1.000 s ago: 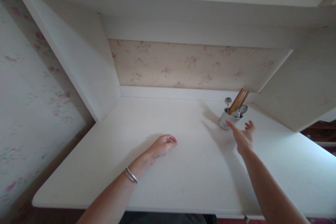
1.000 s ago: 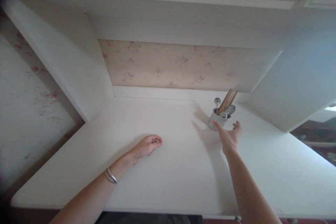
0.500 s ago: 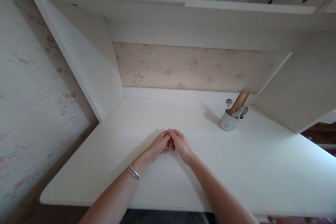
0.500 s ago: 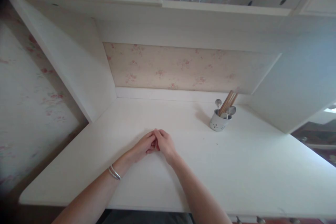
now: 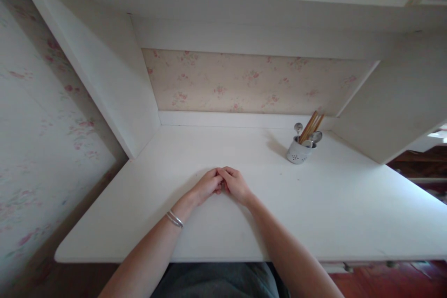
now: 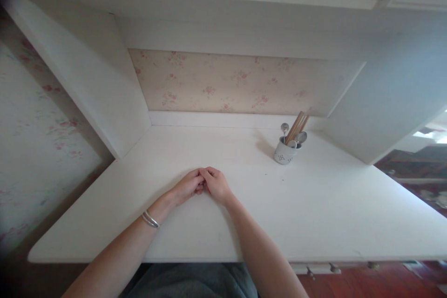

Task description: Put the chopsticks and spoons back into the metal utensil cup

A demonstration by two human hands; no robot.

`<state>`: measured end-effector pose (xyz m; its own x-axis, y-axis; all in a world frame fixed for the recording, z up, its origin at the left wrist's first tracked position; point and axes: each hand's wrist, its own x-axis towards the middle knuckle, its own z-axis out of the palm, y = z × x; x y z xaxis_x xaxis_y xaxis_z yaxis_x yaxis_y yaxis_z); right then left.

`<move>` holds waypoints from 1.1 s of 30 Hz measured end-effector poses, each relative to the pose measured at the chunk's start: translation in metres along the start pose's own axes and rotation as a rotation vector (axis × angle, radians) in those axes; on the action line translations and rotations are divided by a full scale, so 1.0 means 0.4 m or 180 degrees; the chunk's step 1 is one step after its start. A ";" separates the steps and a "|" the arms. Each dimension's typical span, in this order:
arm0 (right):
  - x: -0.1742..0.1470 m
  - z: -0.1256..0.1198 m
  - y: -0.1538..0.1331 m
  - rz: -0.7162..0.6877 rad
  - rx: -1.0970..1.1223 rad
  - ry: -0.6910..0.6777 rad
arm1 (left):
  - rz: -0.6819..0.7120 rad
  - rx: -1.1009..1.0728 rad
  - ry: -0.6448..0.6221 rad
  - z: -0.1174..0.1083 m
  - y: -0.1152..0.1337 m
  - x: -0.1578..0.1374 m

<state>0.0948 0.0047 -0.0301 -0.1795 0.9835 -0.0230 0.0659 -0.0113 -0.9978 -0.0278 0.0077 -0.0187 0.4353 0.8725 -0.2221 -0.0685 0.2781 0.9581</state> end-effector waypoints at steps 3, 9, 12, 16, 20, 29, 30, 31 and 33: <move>0.007 0.001 0.000 0.0018 -0.0030 -0.0041 | 0.0021 -0.0036 -0.0041 -0.005 -0.005 0.004; 0.014 -0.006 0.018 0.0001 -0.0067 -0.0070 | 0.0065 -0.0011 -0.0017 -0.007 -0.010 0.008; 0.014 -0.006 0.019 -0.0010 -0.0076 -0.0075 | 0.0056 -0.0002 -0.0033 -0.006 -0.009 0.007; 0.013 -0.005 0.015 0.0003 -0.0057 -0.0094 | 0.0047 0.0010 -0.0059 -0.003 -0.004 0.006; 0.012 -0.004 0.013 0.0005 -0.0038 -0.0103 | 0.0040 0.0003 -0.0046 -0.002 -0.001 0.004; 0.012 -0.007 0.016 -0.0018 -0.0032 -0.0134 | 0.0057 0.0024 -0.0047 0.000 -0.001 0.002; 0.012 -0.007 0.017 -0.0019 -0.0033 -0.0134 | 0.0067 0.0025 -0.0048 0.000 -0.001 0.003; 0.012 -0.007 0.017 -0.0019 -0.0035 -0.0135 | 0.0073 0.0032 -0.0052 -0.001 -0.003 0.004; 0.012 -0.007 0.018 -0.0023 -0.0036 -0.0135 | 0.0067 0.0046 -0.0065 -0.001 -0.005 0.006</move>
<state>0.0973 0.0099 -0.0372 -0.2216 0.9750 -0.0188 0.0755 -0.0021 -0.9971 -0.0272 0.0094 -0.0212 0.4522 0.8696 -0.1984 -0.0648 0.2539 0.9651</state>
